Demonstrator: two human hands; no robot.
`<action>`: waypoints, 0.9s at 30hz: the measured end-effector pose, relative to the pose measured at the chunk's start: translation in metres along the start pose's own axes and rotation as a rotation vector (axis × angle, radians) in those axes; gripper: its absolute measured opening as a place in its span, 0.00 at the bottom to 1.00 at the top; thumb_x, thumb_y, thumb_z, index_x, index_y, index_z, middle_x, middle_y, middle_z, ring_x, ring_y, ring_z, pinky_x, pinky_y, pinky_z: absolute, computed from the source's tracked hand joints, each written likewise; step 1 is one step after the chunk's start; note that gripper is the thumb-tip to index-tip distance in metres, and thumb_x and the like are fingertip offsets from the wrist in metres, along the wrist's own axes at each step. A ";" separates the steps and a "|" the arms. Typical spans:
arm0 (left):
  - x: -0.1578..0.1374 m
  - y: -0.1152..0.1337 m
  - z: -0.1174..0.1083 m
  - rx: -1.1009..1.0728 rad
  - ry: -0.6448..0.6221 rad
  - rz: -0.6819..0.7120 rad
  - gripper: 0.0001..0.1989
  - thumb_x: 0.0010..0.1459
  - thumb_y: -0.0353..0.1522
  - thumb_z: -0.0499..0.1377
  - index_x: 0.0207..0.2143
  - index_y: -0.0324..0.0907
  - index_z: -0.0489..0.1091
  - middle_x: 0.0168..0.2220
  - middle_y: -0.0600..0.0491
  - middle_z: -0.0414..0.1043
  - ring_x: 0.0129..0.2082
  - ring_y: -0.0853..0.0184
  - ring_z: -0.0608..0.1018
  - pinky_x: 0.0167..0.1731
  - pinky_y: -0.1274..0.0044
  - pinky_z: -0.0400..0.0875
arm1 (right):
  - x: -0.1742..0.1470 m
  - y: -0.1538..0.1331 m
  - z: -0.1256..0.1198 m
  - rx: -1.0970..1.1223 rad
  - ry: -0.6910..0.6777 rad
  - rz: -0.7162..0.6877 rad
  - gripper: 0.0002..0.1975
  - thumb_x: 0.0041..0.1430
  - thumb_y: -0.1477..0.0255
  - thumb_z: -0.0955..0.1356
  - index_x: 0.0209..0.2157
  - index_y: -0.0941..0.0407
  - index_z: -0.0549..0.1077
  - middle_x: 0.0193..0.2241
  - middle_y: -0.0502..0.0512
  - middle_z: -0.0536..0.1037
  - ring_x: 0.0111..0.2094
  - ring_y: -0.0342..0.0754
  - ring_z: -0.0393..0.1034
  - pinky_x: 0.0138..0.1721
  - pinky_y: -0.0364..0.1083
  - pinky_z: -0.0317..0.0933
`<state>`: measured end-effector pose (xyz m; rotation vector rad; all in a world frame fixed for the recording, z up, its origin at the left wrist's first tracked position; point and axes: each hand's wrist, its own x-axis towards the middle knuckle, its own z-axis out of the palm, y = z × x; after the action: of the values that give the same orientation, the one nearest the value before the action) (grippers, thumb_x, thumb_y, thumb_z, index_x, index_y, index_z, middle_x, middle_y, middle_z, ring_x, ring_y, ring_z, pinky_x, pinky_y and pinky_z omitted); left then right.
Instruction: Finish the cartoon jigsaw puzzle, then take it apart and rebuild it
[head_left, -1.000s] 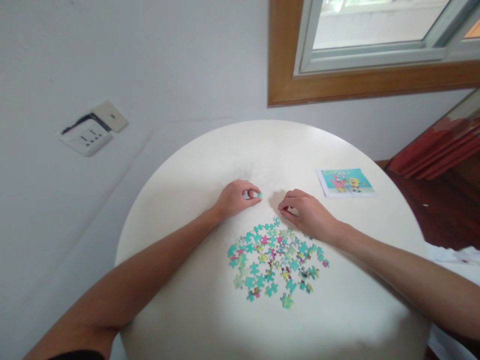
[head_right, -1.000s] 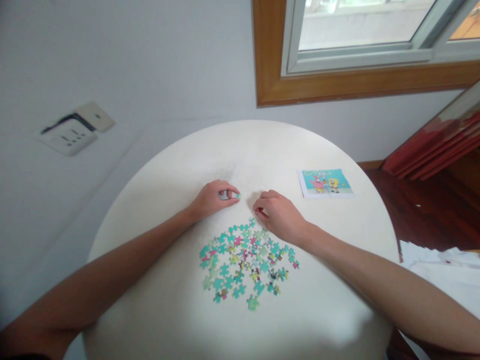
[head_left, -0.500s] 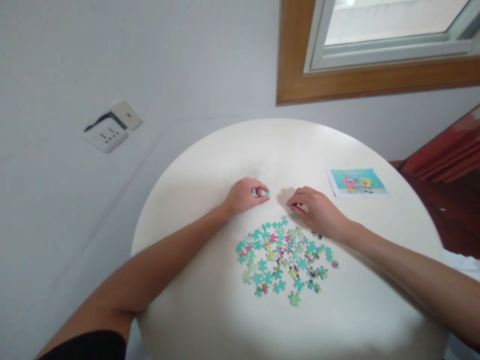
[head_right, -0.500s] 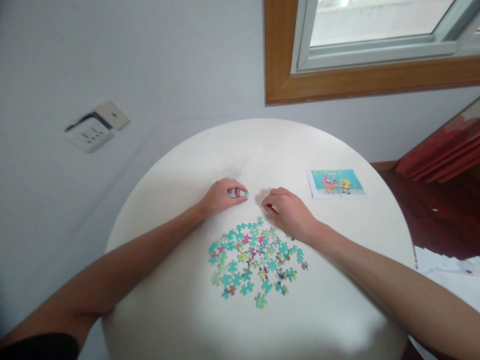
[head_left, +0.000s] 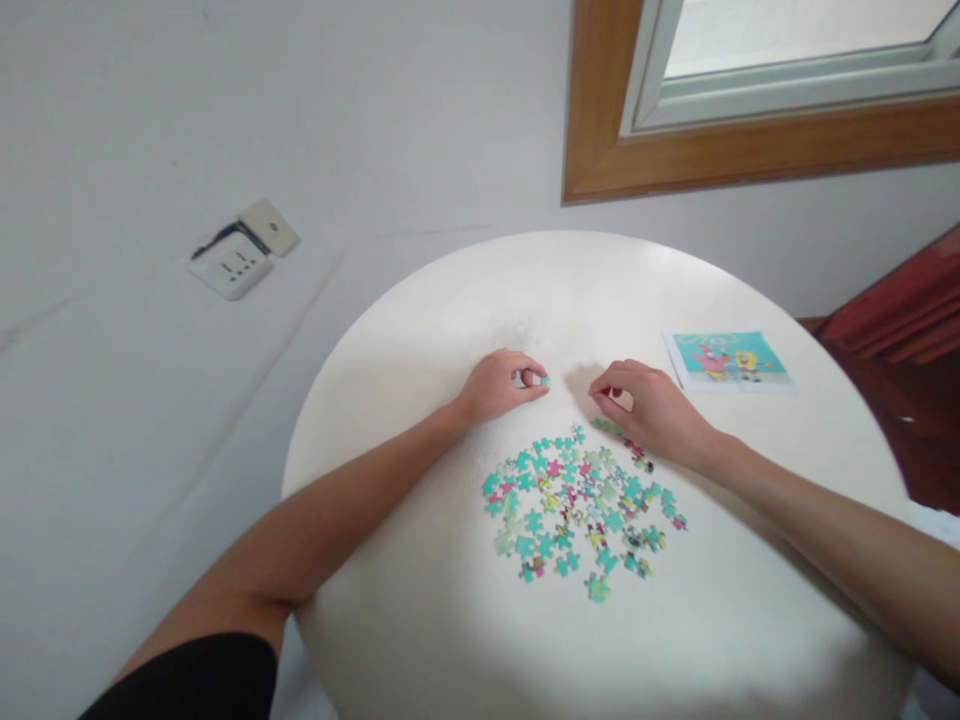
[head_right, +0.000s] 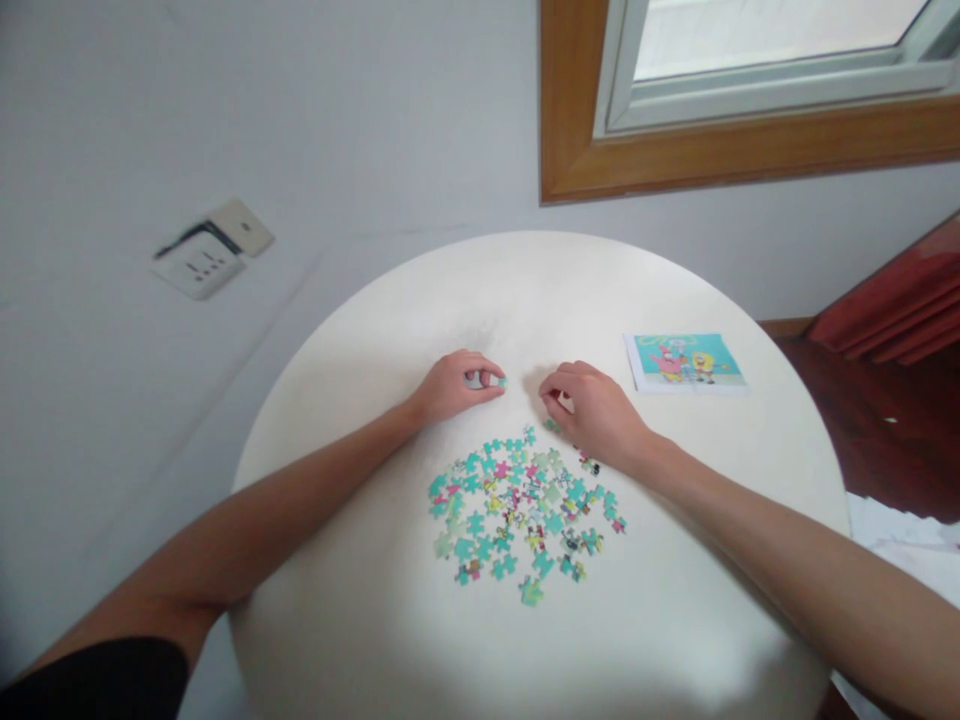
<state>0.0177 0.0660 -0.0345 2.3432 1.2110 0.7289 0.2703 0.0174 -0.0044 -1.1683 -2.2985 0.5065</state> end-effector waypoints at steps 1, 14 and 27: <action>0.000 -0.001 0.000 0.003 0.001 0.001 0.08 0.52 0.34 0.66 0.36 0.43 0.77 0.29 0.56 0.75 0.29 0.69 0.71 0.35 0.76 0.64 | 0.000 0.000 0.000 0.002 0.004 0.001 0.07 0.60 0.76 0.65 0.33 0.56 0.76 0.30 0.55 0.76 0.34 0.49 0.67 0.39 0.48 0.61; -0.001 -0.003 0.002 0.012 0.002 0.014 0.08 0.52 0.34 0.67 0.36 0.43 0.77 0.29 0.56 0.75 0.29 0.70 0.71 0.35 0.76 0.64 | 0.002 0.002 0.000 0.010 -0.002 0.026 0.08 0.58 0.76 0.64 0.32 0.56 0.74 0.29 0.55 0.76 0.33 0.48 0.67 0.38 0.48 0.60; 0.000 -0.001 0.000 0.013 -0.006 -0.011 0.08 0.52 0.34 0.67 0.36 0.44 0.77 0.29 0.56 0.75 0.29 0.69 0.71 0.35 0.76 0.65 | 0.002 0.001 0.000 0.007 -0.002 0.034 0.08 0.58 0.76 0.63 0.31 0.55 0.74 0.28 0.54 0.75 0.33 0.48 0.67 0.38 0.48 0.61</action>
<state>0.0172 0.0660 -0.0350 2.3460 1.2287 0.7118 0.2700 0.0199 -0.0049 -1.2057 -2.2803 0.5272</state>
